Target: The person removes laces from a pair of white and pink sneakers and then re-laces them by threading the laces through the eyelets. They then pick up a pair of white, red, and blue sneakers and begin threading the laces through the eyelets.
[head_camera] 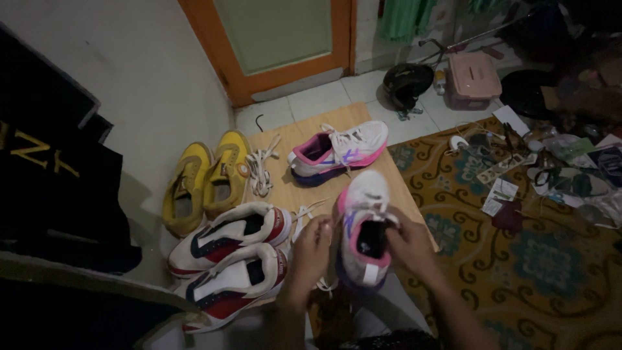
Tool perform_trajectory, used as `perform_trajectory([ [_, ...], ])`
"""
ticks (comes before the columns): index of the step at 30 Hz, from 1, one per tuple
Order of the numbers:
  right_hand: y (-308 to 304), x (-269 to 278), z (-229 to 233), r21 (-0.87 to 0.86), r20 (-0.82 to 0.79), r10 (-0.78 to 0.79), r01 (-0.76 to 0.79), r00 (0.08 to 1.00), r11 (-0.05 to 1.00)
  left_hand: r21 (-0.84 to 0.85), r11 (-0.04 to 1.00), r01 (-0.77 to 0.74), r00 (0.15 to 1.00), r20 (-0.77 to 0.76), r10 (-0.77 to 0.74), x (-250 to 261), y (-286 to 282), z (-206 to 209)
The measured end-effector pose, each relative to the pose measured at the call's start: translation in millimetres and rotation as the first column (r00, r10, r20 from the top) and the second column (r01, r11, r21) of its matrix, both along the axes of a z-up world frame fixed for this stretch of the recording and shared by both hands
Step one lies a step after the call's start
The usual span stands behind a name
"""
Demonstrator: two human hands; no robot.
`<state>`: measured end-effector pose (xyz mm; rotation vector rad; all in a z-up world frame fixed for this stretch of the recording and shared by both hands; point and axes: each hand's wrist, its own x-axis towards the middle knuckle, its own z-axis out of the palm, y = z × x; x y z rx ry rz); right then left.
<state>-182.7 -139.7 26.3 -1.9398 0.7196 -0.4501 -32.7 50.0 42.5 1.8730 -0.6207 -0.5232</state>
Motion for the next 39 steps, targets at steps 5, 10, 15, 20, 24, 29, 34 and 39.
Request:
perform_trajectory([
  [5, -6, 20, -6, 0.109, 0.205, -0.137, 0.116, 0.969, 0.987, -0.118, 0.992, 0.043, 0.954, 0.301, -0.006, 27, -18, 13],
  [10, -12, 50, -14, -0.041, 0.218, -0.226, 0.240, 0.949, 0.970, 0.057, 0.995, 0.077, 0.878, 0.469, -0.095, 55, -28, 22],
  [15, -26, 56, -14, 0.330, 0.365, -0.302, 0.182, 0.881, 0.926, 0.149, 0.989, -0.015, 0.825, 0.561, -0.073, 80, -41, 14],
  [20, -43, 63, 3, 0.437, 0.391, -0.323, 0.136, 0.862, 0.889, 0.061, 0.990, -0.124, 0.680, 0.732, 0.040, 113, -92, -9],
  [24, -59, 84, 20, 0.363, 0.439, -0.284, 0.121, 0.853, 0.924, 0.208, 0.943, -0.261, 0.747, 0.662, 0.061, 122, -114, -12],
  [29, -89, 126, 50, 0.355, 0.516, -0.265, 0.078, 0.814, 0.931, 0.127, 0.935, -0.330, 0.764, 0.617, 0.186, 105, -102, 10],
  [34, -108, 207, 65, 0.323, 0.571, -0.208, 0.015, 0.794, 0.946, 0.018, 0.929, -0.370, 0.717, 0.641, 0.273, 119, -124, 19],
  [39, -118, 279, 57, -0.029, 0.294, -0.234, 0.253, 0.927, 0.967, 0.131, 0.937, -0.323, 0.817, 0.539, 0.206, 136, -142, 3],
])
